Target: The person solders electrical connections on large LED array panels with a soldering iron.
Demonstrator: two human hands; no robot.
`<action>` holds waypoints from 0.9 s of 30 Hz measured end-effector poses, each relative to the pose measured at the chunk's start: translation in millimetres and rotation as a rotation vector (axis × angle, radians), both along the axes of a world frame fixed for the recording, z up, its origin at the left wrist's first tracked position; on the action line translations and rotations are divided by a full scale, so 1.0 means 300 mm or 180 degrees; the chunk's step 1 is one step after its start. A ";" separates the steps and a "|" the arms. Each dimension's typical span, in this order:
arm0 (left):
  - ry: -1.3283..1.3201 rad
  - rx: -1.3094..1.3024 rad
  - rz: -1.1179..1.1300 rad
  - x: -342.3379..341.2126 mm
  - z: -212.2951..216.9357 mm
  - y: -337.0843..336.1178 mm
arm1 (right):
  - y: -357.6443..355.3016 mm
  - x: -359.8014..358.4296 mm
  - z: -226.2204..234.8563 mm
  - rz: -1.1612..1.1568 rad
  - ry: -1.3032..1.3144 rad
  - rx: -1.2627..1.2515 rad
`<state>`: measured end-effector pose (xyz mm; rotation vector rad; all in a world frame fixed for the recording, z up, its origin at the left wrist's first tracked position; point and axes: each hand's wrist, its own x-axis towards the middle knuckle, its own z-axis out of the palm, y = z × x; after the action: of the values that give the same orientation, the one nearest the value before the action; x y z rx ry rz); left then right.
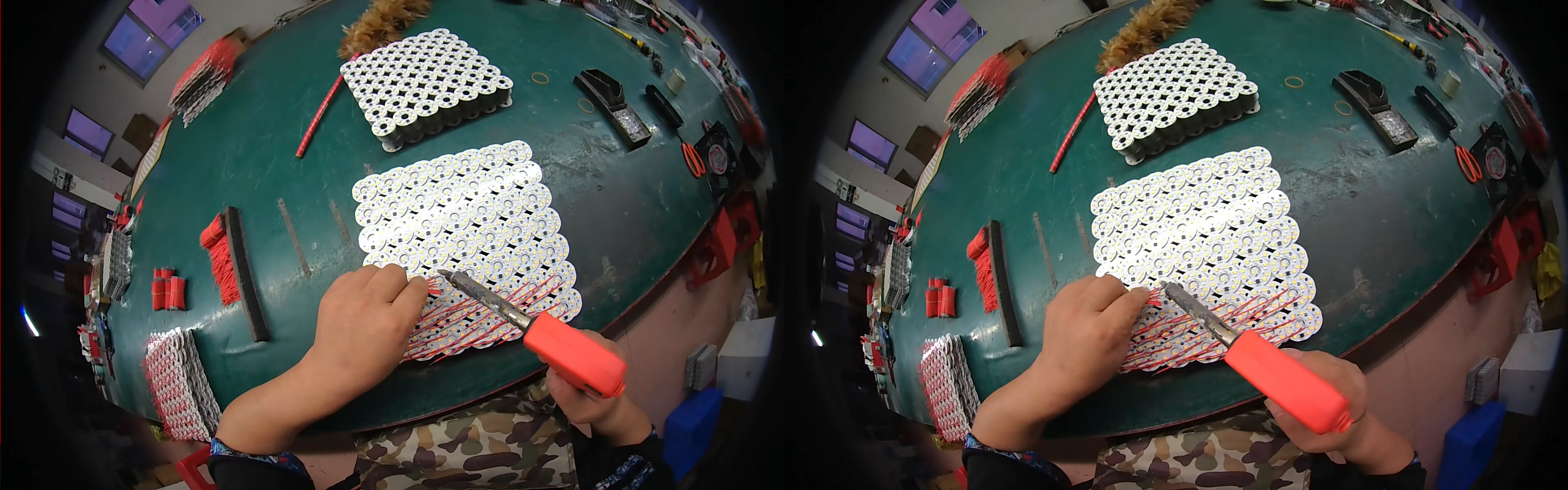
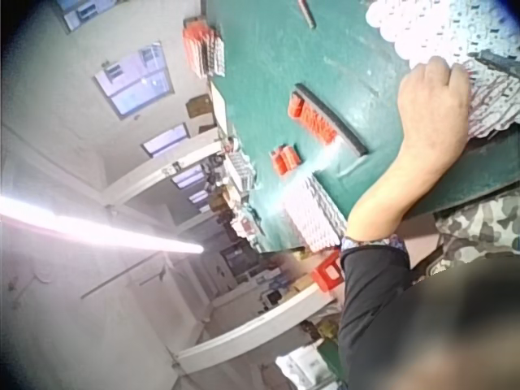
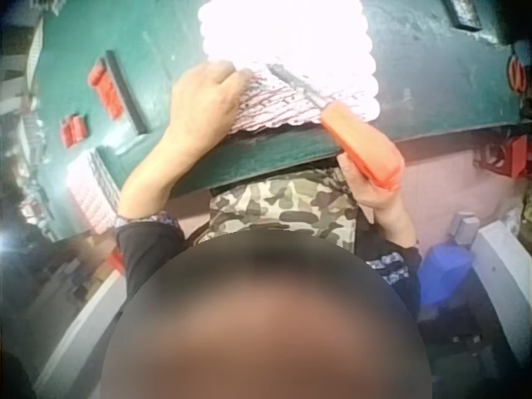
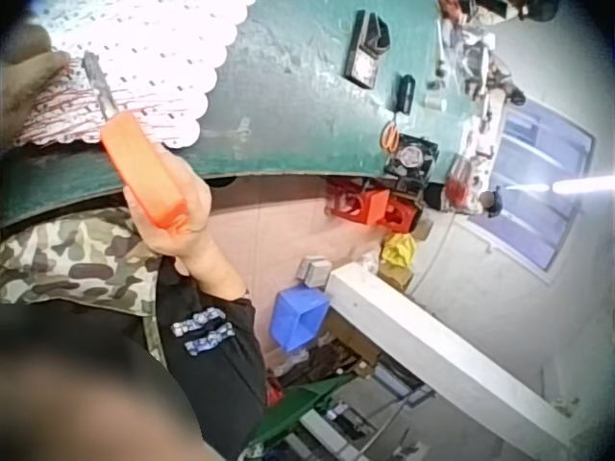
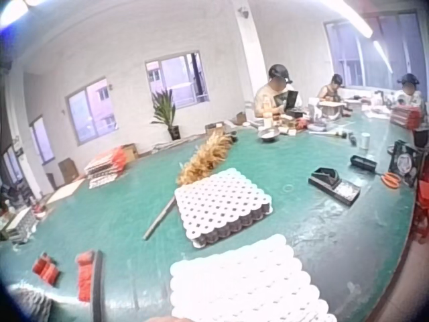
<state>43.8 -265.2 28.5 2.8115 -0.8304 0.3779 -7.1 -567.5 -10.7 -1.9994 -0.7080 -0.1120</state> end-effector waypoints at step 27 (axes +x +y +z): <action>0.0255 0.0052 0.0087 0.013 0.023 -0.016 | -0.028 -0.037 -0.024 -0.0205 -0.0248 -0.0125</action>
<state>47.6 -269.9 35.5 2.8349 -0.7824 0.2617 -18.2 -576.1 -17.9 -2.0650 -0.7001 -0.2167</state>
